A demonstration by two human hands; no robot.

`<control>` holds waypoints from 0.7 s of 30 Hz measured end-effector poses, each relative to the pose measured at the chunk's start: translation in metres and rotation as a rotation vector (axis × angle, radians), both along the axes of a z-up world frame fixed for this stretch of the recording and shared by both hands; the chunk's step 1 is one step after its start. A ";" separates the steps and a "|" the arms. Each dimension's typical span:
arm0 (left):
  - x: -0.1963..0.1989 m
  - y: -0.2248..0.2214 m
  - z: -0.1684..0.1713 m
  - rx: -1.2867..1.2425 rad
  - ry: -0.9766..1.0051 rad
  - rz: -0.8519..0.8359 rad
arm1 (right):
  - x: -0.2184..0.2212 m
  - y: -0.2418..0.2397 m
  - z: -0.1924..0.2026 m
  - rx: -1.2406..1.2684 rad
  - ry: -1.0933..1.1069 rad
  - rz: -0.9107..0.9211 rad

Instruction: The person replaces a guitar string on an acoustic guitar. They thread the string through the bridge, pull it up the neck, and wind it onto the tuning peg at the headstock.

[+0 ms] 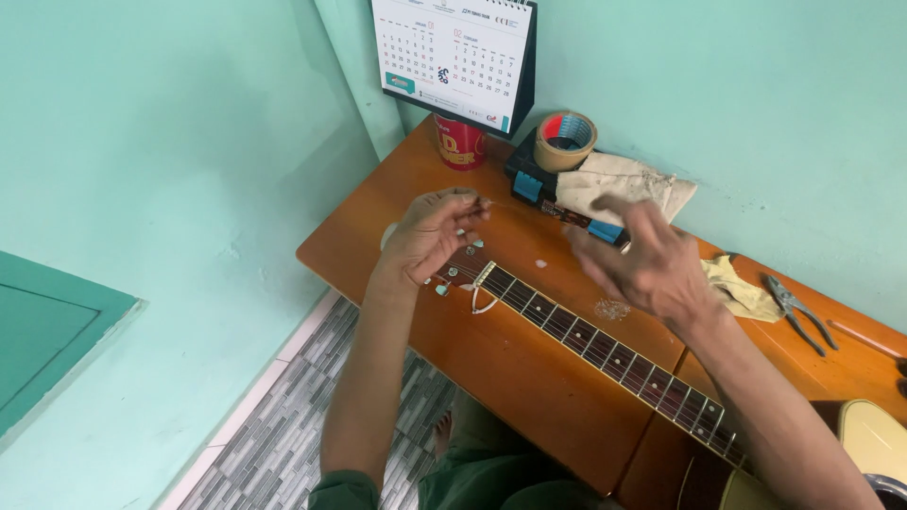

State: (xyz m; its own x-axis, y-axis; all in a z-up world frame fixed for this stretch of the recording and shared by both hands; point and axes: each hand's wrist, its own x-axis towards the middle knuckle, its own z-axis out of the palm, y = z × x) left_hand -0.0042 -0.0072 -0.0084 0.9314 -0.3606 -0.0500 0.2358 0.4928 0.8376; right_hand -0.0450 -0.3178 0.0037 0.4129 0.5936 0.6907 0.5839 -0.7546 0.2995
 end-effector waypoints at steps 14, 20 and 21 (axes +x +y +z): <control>-0.004 0.015 0.042 0.565 -0.558 0.187 | 0.044 0.096 0.073 0.945 1.336 0.116; 0.007 0.023 0.041 0.548 -0.623 0.158 | 0.043 0.110 0.075 1.053 1.787 0.209; 0.010 0.021 0.039 0.507 -0.572 0.151 | 0.045 0.106 0.065 1.102 1.818 0.329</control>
State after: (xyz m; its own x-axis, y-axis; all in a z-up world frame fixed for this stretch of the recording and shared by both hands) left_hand 0.0059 0.0141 0.0301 0.8990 -0.2897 0.3285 -0.3404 0.0100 0.9402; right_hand -0.0003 -0.2117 0.0691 0.8353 0.5028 -0.2225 -0.2446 -0.0226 -0.9694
